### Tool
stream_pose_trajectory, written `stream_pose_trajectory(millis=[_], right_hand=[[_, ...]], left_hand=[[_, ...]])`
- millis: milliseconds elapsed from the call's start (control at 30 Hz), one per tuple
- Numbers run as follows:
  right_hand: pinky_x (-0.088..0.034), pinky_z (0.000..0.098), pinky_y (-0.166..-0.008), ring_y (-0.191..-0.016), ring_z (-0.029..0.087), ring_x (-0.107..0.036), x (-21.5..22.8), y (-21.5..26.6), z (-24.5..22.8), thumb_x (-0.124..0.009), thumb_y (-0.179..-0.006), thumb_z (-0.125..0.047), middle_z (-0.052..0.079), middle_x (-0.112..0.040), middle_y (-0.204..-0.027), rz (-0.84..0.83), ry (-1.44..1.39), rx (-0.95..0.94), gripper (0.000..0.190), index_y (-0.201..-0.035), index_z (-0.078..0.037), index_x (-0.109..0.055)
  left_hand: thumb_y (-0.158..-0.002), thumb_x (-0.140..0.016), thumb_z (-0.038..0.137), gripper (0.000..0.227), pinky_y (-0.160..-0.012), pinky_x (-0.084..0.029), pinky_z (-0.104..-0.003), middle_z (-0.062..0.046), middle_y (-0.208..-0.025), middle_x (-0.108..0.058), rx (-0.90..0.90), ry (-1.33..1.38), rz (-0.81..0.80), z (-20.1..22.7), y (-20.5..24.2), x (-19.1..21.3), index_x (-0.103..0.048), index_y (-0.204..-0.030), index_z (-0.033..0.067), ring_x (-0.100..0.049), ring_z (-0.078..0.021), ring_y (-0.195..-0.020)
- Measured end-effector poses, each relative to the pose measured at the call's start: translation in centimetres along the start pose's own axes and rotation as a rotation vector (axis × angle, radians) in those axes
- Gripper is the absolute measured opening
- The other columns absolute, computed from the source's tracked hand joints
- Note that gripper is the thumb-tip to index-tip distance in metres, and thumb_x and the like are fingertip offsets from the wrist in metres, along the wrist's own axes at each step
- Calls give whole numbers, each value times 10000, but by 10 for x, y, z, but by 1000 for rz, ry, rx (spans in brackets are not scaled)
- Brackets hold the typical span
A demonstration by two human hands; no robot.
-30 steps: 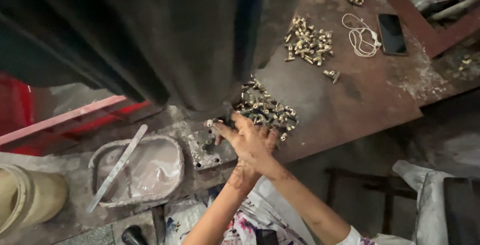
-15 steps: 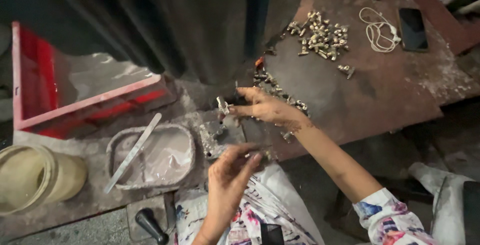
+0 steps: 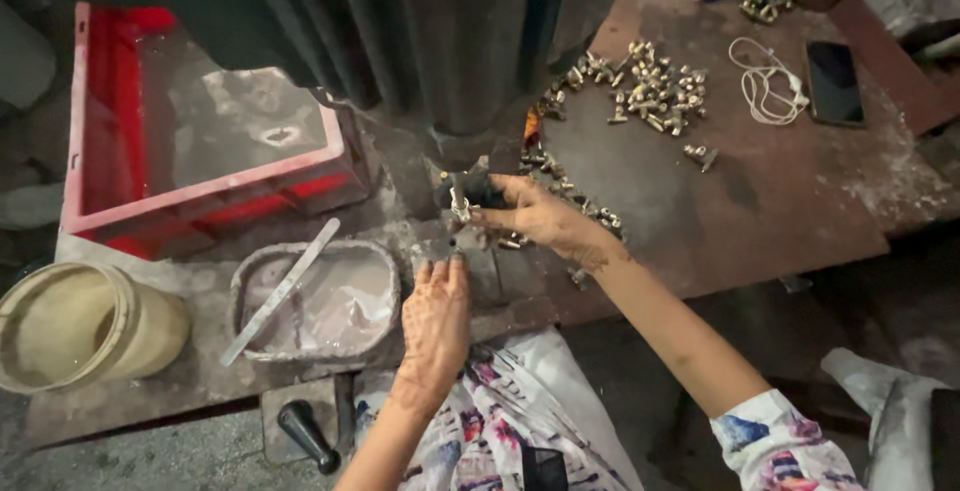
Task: The person repeatedly picks up small brass-colored metal parts from a pile on a workbench and grinds them under a rotating grinding wheel. After each grind, the person places the part back onto the workbench. The person occasionally dips the parts into a red tub of water.
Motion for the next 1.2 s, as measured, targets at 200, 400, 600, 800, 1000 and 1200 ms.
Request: stream_pose_trajectory(millis=[200, 400, 600, 800, 1000, 1200], right_hand=[[-546, 275, -854, -959, 95, -653, 3, -2, 3, -698, -975, -171, 15, -735, -1116, 25, 1, -8, 426, -1374, -39, -627], [-551, 280, -811, -922, 92, -635, 6, 7, 9, -714, -990, -164, 18, -711, -1038, 212, 166, 29, 294, -1244, -20, -684], [-552, 291, -725, -771, 120, -664, -15, 19, 42, -703, -955, -171, 13, -740, -902, 546, 123, 87, 196, -1044, 3, -712], [-403, 310, -665, -734, 141, -533, -27, 23, 53, -671, -1057, -156, 79, -705, -946, 648, -89, 149, 214, -1139, 40, -693], [-552, 305, -779, -851, 135, -659, -32, 20, 43, -638, -1037, -156, 66, -725, -1061, 547, -314, 207, 209, -1193, -22, -678], [-554, 325, -736, -840, 150, -670, -28, 16, 44, -622, -1025, -146, 71, -733, -1072, 527, -297, 210, 202, -1181, -29, -675]], left_hand=[[-695, -632, 104, 542, -1087, -417, -591, -170, -1309, -649, -265, -121, 19, 54, -53, -99, -687, -1232, 58, -541, -344, -1260], [-842, -666, 179, 415, -1143, -436, -516, -178, -1275, -647, -402, -143, 256, 78, -22, -59, -641, -1217, 6, -574, -352, -1282], [-681, -603, -45, 480, -850, -554, -448, -181, -1159, -648, -145, 451, -29, 24, 60, 61, -676, -1150, 27, -638, -395, -1070], [-754, -574, -98, 403, -793, -557, -427, -136, -1112, -703, 281, 347, 110, -96, 52, 109, -727, -1087, 71, -696, -347, -941], [-775, -630, -30, 297, -778, -542, -450, -138, -1085, -714, 279, 292, 31, -95, 39, 77, -732, -1040, 56, -701, -364, -943], [-848, -722, 79, 169, -783, -584, -317, -87, -946, -803, 479, 793, 59, -127, 42, 73, -791, -998, 44, -767, -198, -847]])
Point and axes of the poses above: each hand's wrist, its own y-axis away from the middle knuckle, its own x-axis out of the back of the hand, z = x × y, the point moved 7 cm from there along -y, towards the middle knuckle
